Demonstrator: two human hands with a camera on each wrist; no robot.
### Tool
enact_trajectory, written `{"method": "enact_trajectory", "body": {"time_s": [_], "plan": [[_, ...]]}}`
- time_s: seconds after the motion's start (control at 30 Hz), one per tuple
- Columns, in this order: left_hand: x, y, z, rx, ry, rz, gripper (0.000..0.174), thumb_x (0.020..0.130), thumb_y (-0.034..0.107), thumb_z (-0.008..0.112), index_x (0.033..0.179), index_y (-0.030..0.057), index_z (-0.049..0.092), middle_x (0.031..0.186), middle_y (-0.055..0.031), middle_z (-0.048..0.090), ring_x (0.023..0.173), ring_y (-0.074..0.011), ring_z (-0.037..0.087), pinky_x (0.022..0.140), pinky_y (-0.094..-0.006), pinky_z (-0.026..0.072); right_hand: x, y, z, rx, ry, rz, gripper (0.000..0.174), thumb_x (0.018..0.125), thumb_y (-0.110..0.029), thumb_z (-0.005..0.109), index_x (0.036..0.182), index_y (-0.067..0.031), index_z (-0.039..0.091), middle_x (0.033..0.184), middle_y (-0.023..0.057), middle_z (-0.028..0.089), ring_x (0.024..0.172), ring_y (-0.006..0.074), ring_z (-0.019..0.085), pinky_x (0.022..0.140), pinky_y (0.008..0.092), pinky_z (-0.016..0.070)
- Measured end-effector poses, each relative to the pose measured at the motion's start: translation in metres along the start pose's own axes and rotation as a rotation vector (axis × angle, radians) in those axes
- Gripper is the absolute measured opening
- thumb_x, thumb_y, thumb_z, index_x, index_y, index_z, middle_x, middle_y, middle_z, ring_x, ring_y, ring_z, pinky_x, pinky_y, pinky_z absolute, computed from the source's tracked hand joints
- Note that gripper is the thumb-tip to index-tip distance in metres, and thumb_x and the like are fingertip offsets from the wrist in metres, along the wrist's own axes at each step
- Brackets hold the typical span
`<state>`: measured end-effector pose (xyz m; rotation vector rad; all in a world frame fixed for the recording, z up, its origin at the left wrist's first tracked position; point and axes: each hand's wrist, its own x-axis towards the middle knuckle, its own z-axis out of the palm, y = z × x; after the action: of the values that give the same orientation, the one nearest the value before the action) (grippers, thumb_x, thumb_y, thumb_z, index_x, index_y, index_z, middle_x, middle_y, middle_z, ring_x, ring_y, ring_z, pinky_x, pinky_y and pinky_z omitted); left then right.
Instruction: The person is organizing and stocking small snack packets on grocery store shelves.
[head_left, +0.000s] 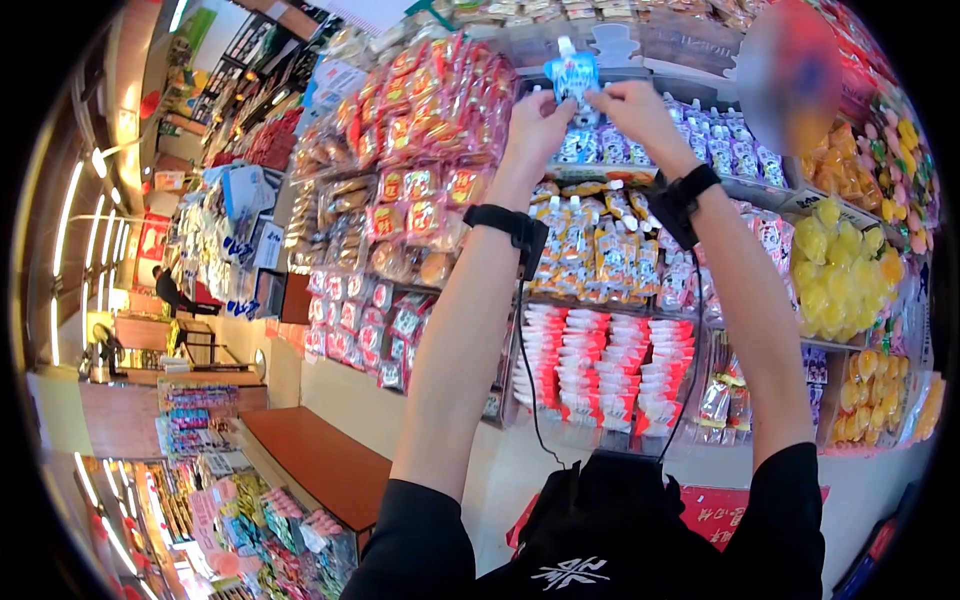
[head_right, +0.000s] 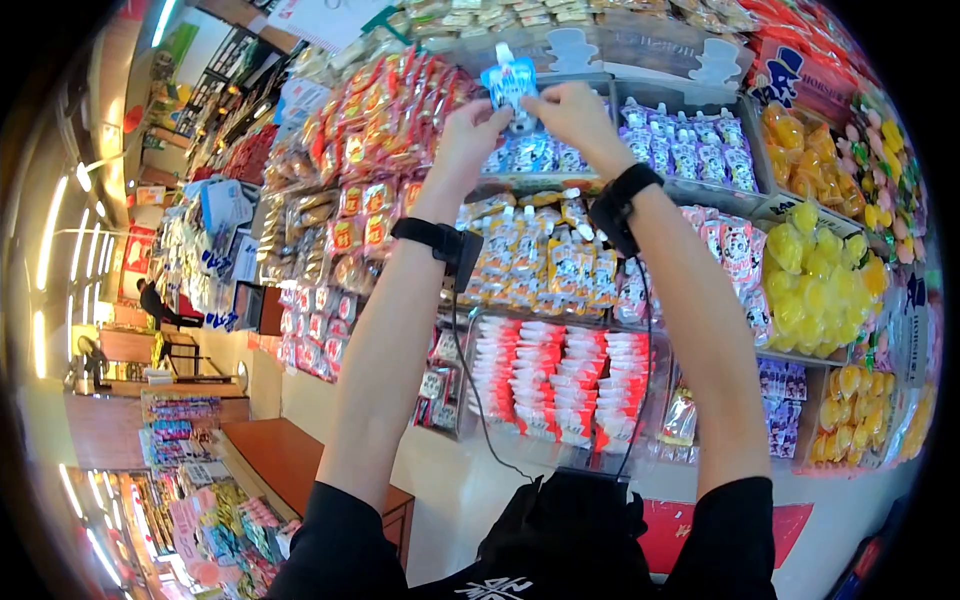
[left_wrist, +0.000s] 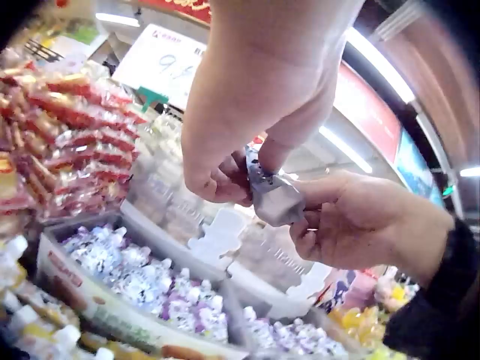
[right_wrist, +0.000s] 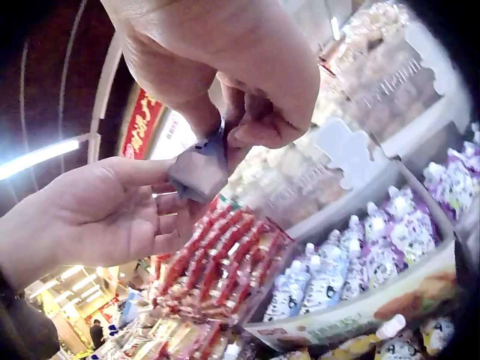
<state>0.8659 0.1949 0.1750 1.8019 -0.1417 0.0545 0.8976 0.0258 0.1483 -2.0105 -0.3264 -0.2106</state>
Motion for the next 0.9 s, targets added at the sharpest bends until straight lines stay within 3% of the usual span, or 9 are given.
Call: {"method": "enact_trajectory", "body": {"time_s": [0.07,0.13,0.27,0.37,0.47,0.57,0.77,0.83,0.9], "plan": [[0.022,-0.042,0.009,0.185,0.053,-0.034,0.032,0.088,0.015,0.065,0.114,-0.0038,0.059,0.092,-0.0057,0.065,0.079,-0.0102,0.058,0.066,-0.0259,0.0474,0.010,0.034,0.018,-0.018,-0.018,0.101,0.042,0.079,-0.044,0.069,0.078,-0.0014,0.068,0.057,0.0106,0.058,0.057,0.0181,0.056,0.056,0.0351,0.0433],[0.036,-0.087,0.021,0.378,0.146,0.023,0.043,0.081,0.026,0.068,0.111,-0.0040,0.061,0.091,-0.0172,0.068,0.081,-0.0238,0.066,0.072,-0.0349,0.0504,0.009,0.056,0.038,-0.006,0.023,0.310,0.038,0.076,-0.040,0.071,0.075,-0.0020,0.069,0.064,0.0156,0.064,0.064,0.0282,0.064,0.062,0.0384,0.0484],[0.036,-0.134,0.042,0.700,0.154,0.068,0.050,0.080,0.033,0.066,0.115,-0.0028,0.058,0.105,-0.0230,0.063,0.096,-0.0380,0.061,0.082,-0.0467,0.0473,0.025,0.120,0.071,-0.193,-0.036,0.325,0.037,0.075,-0.034,0.070,0.076,0.0025,0.067,0.082,0.0252,0.066,0.082,0.0393,0.065,0.074,0.0449,0.0512],[0.022,-0.137,0.052,0.891,0.020,-0.067,0.050,0.079,0.031,0.066,0.115,-0.0023,0.056,0.115,-0.0221,0.056,0.107,-0.0406,0.051,0.088,-0.0519,0.0413,0.021,0.132,0.081,-0.304,-0.051,0.364,0.035,0.075,-0.031,0.070,0.079,0.0033,0.067,0.086,0.0265,0.066,0.084,0.0408,0.064,0.076,0.0462,0.0513],[0.012,-0.138,0.057,0.820,0.016,-0.038,0.047,0.077,0.026,0.067,0.114,-0.0011,0.056,0.118,-0.0200,0.050,0.113,-0.0404,0.041,0.090,-0.0540,0.0367,0.011,0.132,0.084,-0.338,-0.019,0.292,0.030,0.079,-0.026,0.068,0.086,0.0034,0.064,0.087,0.0269,0.065,0.088,0.0426,0.063,0.078,0.0481,0.0501],[0.008,-0.139,0.064,0.870,0.030,-0.052,0.052,0.075,0.030,0.068,0.120,0.0059,0.056,0.118,-0.0174,0.052,0.113,-0.0385,0.042,0.089,-0.0534,0.0379,0.007,0.134,0.083,-0.362,0.046,0.160,0.038,0.080,-0.023,0.069,0.093,0.0096,0.056,0.083,0.0288,0.064,0.085,0.0462,0.062,0.075,0.0499,0.0505],[0.006,-0.147,0.063,0.898,0.089,0.028,0.051,0.074,0.022,0.070,0.118,0.0028,0.056,0.117,-0.0159,0.052,0.110,-0.0366,0.042,0.086,-0.0505,0.0343,0.006,0.137,0.090,-0.368,-0.002,0.206,0.041,0.080,-0.019,0.069,0.101,0.0094,0.048,0.078,0.0315,0.063,0.079,0.0478,0.063,0.068,0.0521,0.0508],[0.003,-0.148,0.061,0.905,0.092,0.016,0.051,0.073,0.021,0.070,0.119,0.0028,0.055,0.118,-0.0156,0.052,0.110,-0.0364,0.042,0.085,-0.0496,0.0340,0.003,0.138,0.094,-0.415,0.056,0.183,0.031,0.082,-0.019,0.068,0.097,0.0016,0.052,0.082,0.0233,0.064,0.076,0.0426,0.063,0.066,0.0484,0.0500],[-0.001,-0.144,0.057,0.956,0.013,0.079,0.054,0.073,0.019,0.071,0.121,0.0029,0.054,0.119,-0.0149,0.051,0.110,-0.0366,0.042,0.085,-0.0490,0.0342,0.001,0.132,0.091,-0.397,0.041,0.174,0.035,0.082,-0.018,0.068,0.099,0.0049,0.050,0.081,0.0265,0.064,0.078,0.0452,0.063,0.067,0.0499,0.0503]]}}
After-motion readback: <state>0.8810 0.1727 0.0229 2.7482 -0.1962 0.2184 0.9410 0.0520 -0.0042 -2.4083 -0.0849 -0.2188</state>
